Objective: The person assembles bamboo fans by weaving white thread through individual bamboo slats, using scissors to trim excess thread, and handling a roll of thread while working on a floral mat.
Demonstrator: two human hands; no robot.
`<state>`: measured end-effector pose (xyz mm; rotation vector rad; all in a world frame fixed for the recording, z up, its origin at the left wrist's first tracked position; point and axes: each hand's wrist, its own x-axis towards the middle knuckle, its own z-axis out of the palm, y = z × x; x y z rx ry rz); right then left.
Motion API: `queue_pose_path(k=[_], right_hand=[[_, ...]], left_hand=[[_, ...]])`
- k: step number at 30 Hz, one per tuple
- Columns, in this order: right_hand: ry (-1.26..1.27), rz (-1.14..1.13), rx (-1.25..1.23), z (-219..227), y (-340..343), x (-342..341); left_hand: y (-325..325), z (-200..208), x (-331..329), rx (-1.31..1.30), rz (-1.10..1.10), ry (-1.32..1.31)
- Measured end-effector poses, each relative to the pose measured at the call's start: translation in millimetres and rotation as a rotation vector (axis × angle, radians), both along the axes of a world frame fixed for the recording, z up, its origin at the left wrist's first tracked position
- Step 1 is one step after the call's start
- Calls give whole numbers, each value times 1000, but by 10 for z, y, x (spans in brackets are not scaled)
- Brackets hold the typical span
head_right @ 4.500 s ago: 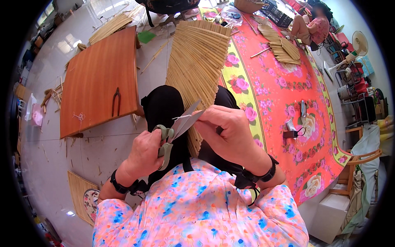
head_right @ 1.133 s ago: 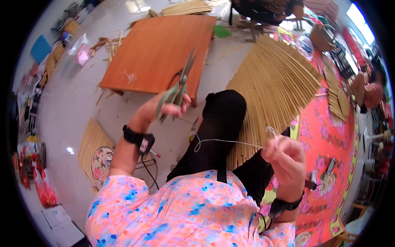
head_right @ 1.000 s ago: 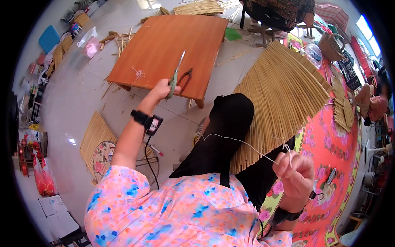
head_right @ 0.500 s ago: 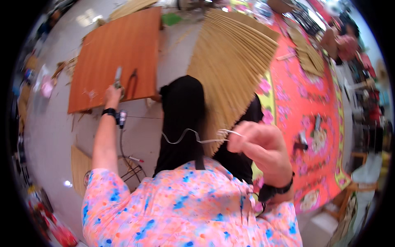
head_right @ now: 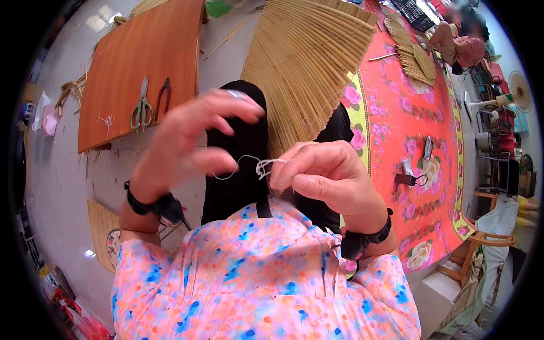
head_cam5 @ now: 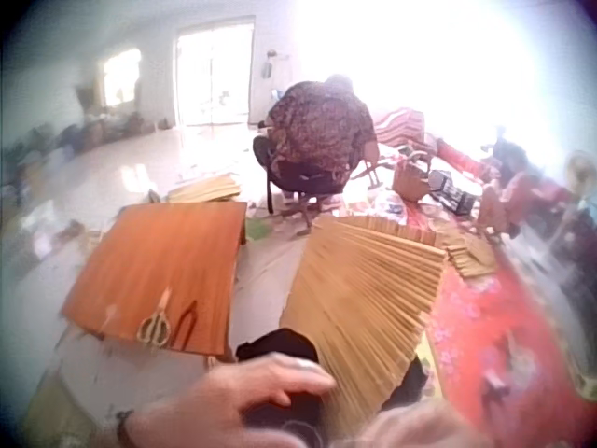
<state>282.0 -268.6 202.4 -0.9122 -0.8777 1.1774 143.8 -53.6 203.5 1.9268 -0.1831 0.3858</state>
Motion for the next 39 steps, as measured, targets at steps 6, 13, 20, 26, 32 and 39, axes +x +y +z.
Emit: queue_pose_path(k=[6,13,20,26,32,39], right_hand=[[93,-58,-35,-36,-40,-10],[245,72,124,-86,-117,32],[272,-11,152,-120,-244,160],[296,-8,-60,-144,-97,-9],[339,57,-185,-71,85,-96],[231,38,-284,-47,92,-112]], left_hand=[[-397,-66,56,-100,-22,-35],[-356,-31,4,182,88,-134],[331,-318,-521,895,602,314],[45,-50,-474,434,469,187],[-404,13,-150,-142,28,1],[-440,-110,-68,-156,4,-163]])
